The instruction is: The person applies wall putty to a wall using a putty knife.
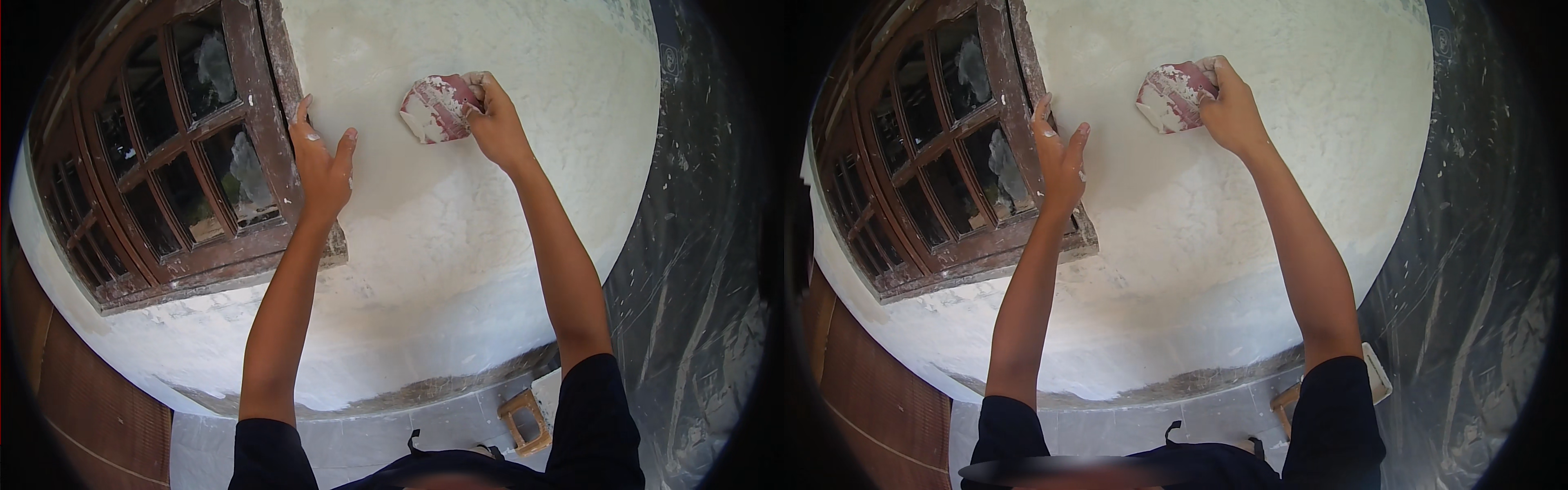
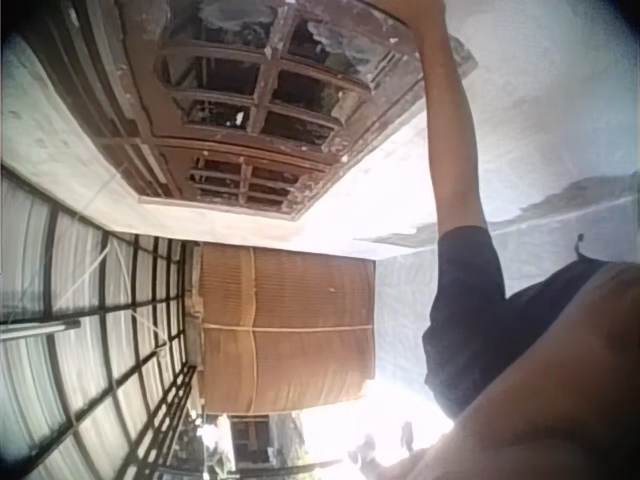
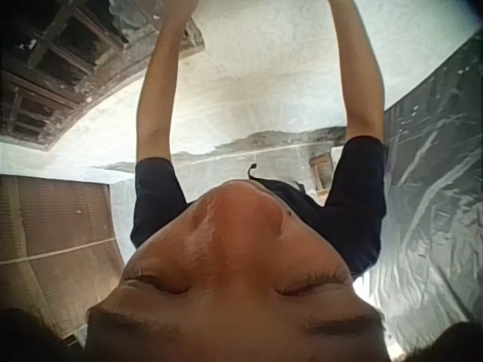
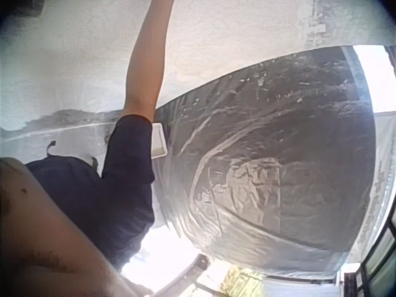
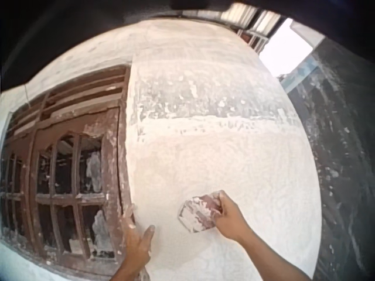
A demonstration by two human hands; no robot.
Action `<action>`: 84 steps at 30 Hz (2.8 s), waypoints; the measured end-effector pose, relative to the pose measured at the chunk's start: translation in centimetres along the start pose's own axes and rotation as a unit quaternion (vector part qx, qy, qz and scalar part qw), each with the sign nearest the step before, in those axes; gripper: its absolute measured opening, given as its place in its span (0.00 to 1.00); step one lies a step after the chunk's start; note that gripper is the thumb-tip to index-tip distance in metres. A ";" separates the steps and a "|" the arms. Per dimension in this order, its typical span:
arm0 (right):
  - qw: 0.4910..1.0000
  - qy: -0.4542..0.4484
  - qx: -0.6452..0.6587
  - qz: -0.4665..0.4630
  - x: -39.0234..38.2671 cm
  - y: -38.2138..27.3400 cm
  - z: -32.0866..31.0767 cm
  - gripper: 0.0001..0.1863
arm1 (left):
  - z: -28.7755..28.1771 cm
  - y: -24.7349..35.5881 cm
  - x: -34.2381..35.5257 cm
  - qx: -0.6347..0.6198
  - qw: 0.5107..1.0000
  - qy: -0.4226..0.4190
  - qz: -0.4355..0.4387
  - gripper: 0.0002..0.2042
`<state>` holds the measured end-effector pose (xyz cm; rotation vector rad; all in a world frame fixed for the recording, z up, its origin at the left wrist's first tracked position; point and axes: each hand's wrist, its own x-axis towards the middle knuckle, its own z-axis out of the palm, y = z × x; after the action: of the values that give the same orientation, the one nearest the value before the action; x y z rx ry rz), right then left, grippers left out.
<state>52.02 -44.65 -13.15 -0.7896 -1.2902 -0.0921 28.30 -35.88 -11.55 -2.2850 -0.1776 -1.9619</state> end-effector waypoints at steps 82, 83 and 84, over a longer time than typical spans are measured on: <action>0.989 0.106 -0.020 -0.097 4.9 2.4 2.3 0.22 | 2.6 -3.9 -1.3 0.079 0.996 -0.016 -0.047 0.39; 0.983 0.041 -0.089 -0.158 4.7 3.0 3.0 0.21 | 2.6 -3.9 -1.3 0.091 0.995 -0.019 -0.042 0.38; 0.963 -0.025 -0.158 -0.215 4.5 3.1 3.6 0.20 | 2.7 -4.0 -1.3 0.090 0.995 -0.020 -0.043 0.38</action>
<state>51.99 -38.68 -10.49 -0.7711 -1.4992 -0.6446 30.04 -31.52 -13.12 -2.2359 -0.4442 -1.8546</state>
